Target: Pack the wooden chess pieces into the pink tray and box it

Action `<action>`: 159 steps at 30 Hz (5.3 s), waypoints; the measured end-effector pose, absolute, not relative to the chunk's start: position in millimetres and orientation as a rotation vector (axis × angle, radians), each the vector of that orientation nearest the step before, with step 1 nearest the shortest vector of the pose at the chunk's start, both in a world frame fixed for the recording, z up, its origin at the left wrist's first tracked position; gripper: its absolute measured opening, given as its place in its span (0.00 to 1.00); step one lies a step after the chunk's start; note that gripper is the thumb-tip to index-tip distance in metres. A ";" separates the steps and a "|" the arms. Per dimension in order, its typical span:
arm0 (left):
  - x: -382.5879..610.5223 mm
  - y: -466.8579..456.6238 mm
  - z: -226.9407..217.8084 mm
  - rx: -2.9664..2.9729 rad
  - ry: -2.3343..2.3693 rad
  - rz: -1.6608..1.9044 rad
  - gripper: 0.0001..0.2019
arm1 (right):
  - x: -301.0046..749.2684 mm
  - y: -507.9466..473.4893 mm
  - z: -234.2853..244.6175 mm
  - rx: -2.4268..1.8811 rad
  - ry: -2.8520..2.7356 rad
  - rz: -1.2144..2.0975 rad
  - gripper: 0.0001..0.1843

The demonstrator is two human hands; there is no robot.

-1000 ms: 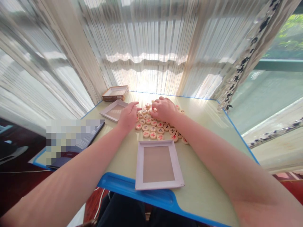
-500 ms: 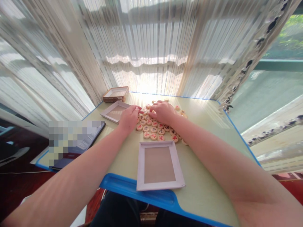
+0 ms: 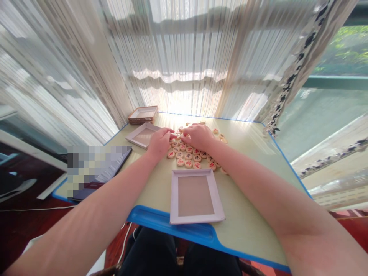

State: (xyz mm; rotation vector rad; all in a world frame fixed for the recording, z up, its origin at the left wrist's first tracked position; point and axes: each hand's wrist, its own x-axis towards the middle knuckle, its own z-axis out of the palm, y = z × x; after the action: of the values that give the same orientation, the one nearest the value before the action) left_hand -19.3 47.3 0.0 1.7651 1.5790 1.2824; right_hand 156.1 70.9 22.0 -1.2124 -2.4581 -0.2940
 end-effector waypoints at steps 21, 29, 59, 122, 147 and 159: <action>-17.8 42.7 5.7 1.982 1.592 1.083 0.10 | 153.1 78.7 18.8 -1.089 -2.466 0.112 0.15; -19.1 40.6 7.7 2.096 1.575 0.965 0.09 | 156.5 73.0 27.4 -1.055 -2.518 0.157 0.12; -17.8 41.6 4.7 2.009 1.668 0.989 0.12 | 176.4 97.0 19.5 -1.485 -2.323 0.028 0.15; -17.5 40.7 8.0 1.995 1.716 1.032 0.14 | 154.1 71.0 33.7 -1.252 -2.135 0.489 0.17; -18.2 45.0 2.9 1.912 1.698 1.106 0.14 | 170.4 85.9 23.1 -1.453 -2.329 0.038 0.14; -19.9 43.8 4.0 1.918 1.716 1.056 0.15 | 205.9 99.6 50.3 -1.648 -1.788 0.399 0.18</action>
State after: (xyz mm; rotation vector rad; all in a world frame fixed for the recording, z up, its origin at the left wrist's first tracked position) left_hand -19.9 43.8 4.0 1.9182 1.7162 1.0560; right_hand 205.9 99.6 50.3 -1.6476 -1.7881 0.3994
